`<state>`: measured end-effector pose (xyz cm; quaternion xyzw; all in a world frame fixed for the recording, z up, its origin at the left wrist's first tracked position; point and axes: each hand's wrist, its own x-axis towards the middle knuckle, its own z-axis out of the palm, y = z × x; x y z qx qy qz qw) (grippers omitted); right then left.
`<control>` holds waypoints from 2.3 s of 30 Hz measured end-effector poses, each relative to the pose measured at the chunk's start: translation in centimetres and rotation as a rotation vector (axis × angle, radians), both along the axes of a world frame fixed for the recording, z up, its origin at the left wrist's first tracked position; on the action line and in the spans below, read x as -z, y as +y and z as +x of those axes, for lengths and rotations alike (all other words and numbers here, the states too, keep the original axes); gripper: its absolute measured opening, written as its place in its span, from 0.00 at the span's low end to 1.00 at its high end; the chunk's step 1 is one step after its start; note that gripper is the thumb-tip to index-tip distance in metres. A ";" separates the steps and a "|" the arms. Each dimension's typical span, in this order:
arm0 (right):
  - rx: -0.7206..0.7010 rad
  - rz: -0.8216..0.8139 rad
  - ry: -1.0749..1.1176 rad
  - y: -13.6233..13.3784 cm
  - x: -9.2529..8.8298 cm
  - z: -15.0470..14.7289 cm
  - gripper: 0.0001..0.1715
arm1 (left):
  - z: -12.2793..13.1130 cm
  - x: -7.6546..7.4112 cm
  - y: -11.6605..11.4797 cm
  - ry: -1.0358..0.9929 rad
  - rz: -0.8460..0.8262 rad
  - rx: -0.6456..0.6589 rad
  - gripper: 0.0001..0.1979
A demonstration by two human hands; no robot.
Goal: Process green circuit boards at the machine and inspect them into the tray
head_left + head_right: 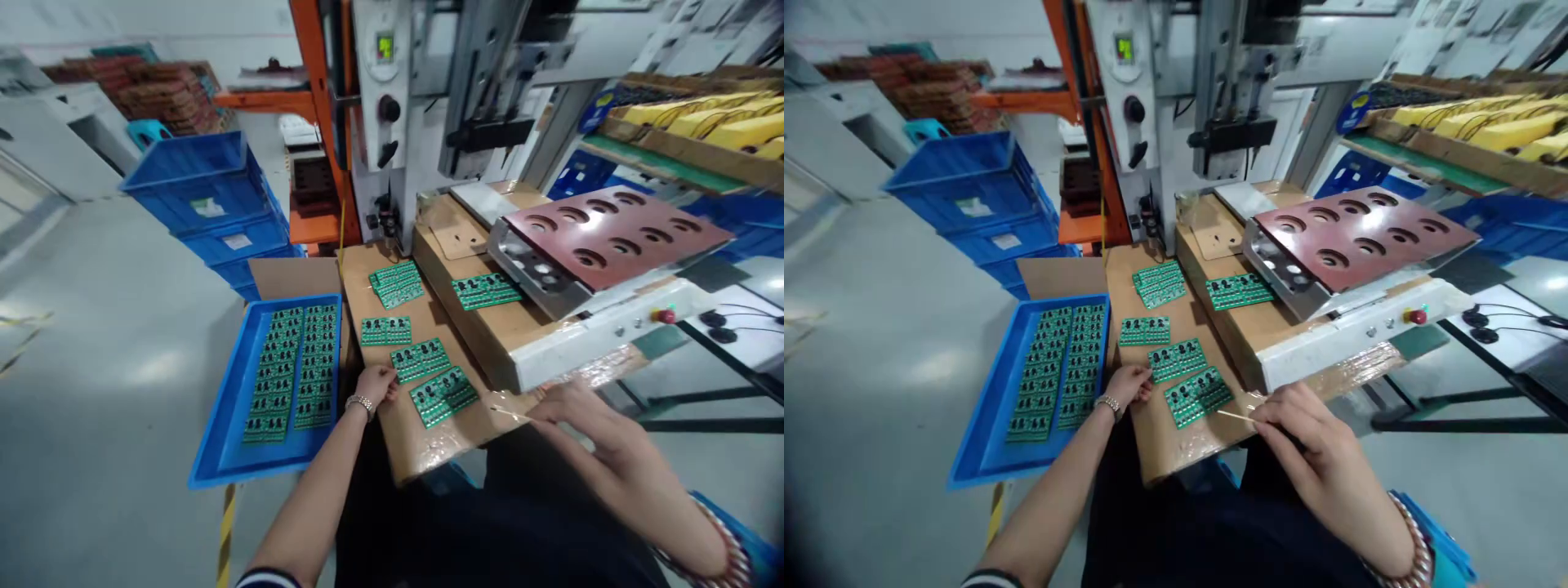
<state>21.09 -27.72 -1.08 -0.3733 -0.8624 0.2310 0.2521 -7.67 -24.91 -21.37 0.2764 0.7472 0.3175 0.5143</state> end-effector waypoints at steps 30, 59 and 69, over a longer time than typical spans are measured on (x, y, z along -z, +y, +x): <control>-0.163 0.337 0.280 -5.3 -1.5 3.9 0.10 | 13.3 -19.5 -16.6 -0.566 0.476 -0.324 0.12; -0.163 0.394 0.156 -5.8 -3.1 3.7 0.08 | 14.7 -20.0 -17.3 -0.517 0.467 -0.194 0.09; -0.181 0.386 0.144 -5.9 -3.3 3.8 0.09 | 14.4 -19.8 -17.4 -0.514 0.472 -0.174 0.07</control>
